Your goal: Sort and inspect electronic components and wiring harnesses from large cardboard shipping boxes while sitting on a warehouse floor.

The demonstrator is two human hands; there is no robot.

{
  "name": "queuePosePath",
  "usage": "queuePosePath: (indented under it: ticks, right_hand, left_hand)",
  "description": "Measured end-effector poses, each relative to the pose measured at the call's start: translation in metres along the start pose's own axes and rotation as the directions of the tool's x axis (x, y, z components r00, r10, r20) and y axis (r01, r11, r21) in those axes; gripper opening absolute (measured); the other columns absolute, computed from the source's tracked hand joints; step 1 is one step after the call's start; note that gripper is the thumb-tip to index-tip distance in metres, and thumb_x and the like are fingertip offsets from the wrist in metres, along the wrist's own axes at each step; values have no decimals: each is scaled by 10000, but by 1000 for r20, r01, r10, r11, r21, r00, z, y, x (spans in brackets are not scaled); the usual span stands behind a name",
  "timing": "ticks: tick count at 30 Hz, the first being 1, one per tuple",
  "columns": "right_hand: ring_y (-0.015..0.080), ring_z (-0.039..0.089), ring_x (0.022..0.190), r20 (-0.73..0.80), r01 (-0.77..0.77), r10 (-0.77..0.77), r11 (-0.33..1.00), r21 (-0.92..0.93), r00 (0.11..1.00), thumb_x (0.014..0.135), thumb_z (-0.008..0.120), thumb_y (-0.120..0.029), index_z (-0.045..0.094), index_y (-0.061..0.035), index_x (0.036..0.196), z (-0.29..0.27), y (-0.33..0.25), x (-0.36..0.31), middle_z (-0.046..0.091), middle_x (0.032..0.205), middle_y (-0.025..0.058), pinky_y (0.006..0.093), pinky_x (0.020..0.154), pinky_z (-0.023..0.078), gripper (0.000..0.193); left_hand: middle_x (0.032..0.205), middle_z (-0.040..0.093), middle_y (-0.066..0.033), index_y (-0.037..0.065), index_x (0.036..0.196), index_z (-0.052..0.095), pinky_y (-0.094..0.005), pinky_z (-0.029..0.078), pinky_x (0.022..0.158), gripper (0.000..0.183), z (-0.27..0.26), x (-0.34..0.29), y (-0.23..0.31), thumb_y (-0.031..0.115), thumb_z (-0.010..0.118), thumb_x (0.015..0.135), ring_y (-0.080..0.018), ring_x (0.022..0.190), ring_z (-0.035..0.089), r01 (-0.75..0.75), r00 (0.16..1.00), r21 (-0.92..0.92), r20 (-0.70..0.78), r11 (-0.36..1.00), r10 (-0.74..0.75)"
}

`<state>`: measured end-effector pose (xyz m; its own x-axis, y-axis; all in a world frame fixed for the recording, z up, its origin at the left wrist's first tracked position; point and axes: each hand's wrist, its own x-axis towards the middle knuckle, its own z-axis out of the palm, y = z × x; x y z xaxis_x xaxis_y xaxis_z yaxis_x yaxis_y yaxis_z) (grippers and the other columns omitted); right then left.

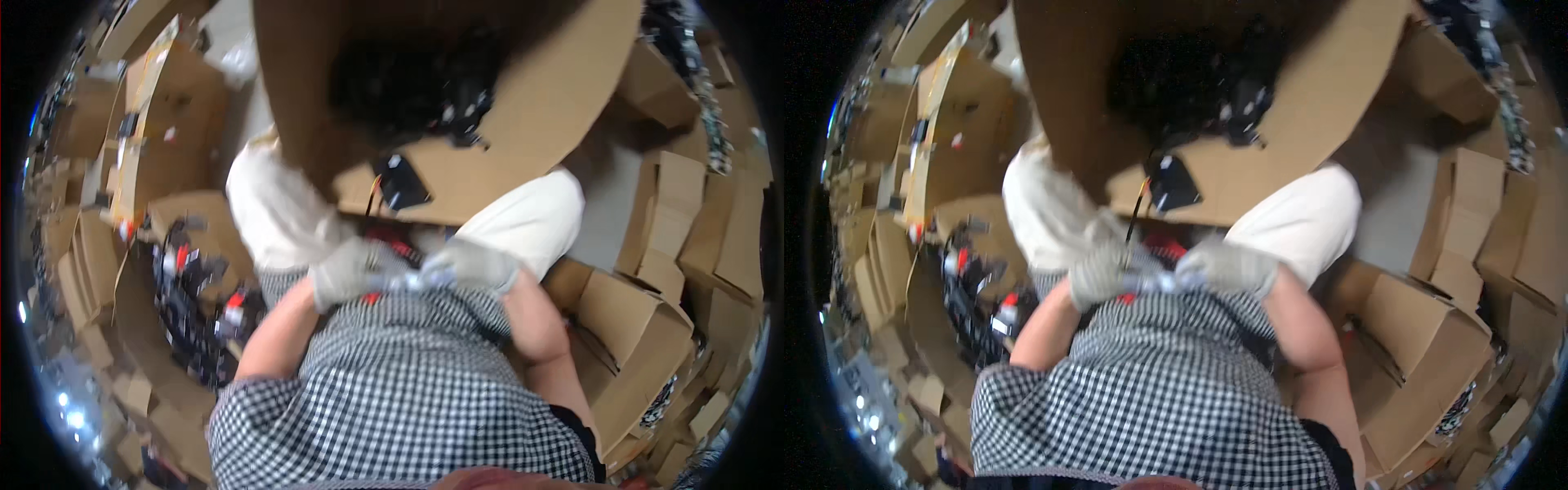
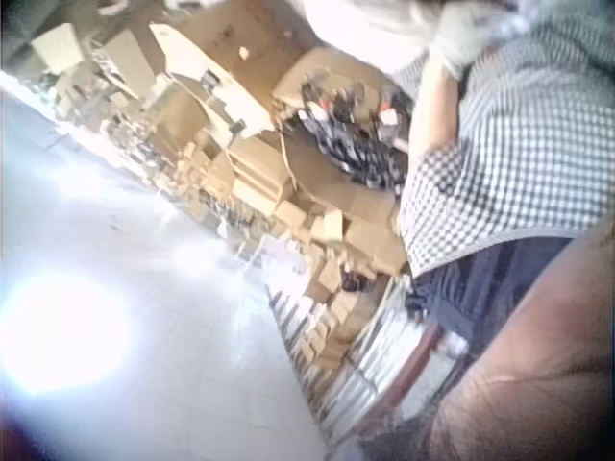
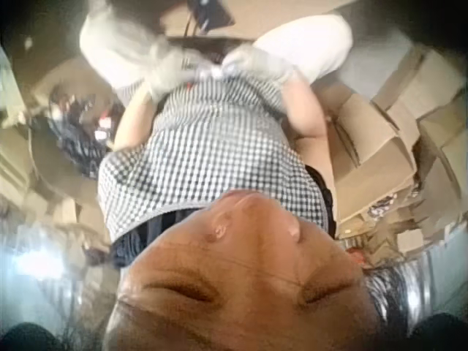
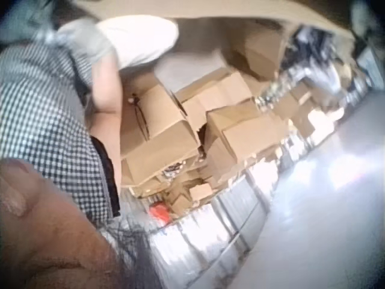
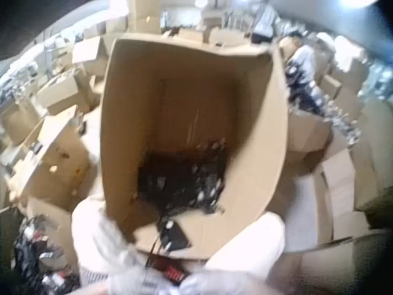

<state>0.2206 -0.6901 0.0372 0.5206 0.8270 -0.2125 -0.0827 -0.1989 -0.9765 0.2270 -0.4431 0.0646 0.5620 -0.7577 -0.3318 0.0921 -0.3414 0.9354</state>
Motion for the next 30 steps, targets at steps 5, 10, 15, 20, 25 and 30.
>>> queuePosePath:
  ticks: [5, 10, 15, 20, 25, 30]
  right_hand:
    - [159, 586, 689, 235, 269, -283, 959, 90, 930, 854, 616, -301, 666, 9, 923, 24, 51, 36, 672, 792, 79, 310, 629, 447, 322]
    - [89, 377, 488, 397, 228, -287, 955, 189, 872, 898, 544, -415, 522, -27, 629, 20, 25, 49, 421, 532, 17, 284, 474, 307, 473]
    - [129, 439, 516, 419, 171, -252, 960, 222, 872, 884, 549, -447, 571, -10, 683, 12, 25, 48, 467, 551, 38, 302, 502, 353, 481]
    - [200, 618, 764, 416, 102, -140, 988, 112, 898, 859, 605, -345, 650, 11, 940, 8, 46, 52, 667, 853, 130, 327, 683, 468, 368]
    - [137, 599, 678, 298, 17, -26, 999, 30, 954, 857, 603, -320, 664, -2, 922, -10, 36, 37, 662, 767, 83, 278, 618, 460, 331]
    - [95, 539, 610, 268, -39, -18, 978, 206, 963, 850, 622, -290, 668, 10, 865, -2, 34, 38, 610, 688, 29, 248, 575, 432, 304]
  left_hand:
    - [922, 680, -97, 5, 998, 680, -291, 494, 777, 264, -14, -7, 0, 166, 704, 789, -175, 863, 627, 107, 974, 104, 188, 989, -125]
    - [1216, 548, -137, 118, 1229, 550, -425, 416, 939, 499, -57, 67, -52, 262, 671, 766, -328, 1101, 519, -20, 939, 719, -226, 695, 260]
    - [1137, 573, -104, 220, 1220, 517, -405, 474, 844, 416, -70, 97, -102, 260, 579, 811, -290, 1011, 582, 425, 904, 779, -337, 461, -263]
    - [1035, 601, -122, 126, 1024, 584, -425, 488, 767, 245, -69, 87, -99, 222, 610, 800, -311, 964, 596, 426, 852, 760, -519, 492, 65]
    - [841, 580, -28, 58, 1056, 558, -307, 512, 655, 224, -81, 95, -94, 226, 586, 911, -130, 714, 554, -366, 677, -488, -724, 792, -133]
    - [942, 616, -22, 95, 1124, 535, -278, 519, 656, 286, -68, 41, -49, 279, 583, 910, -124, 732, 588, -665, 608, -485, -793, 568, 34]
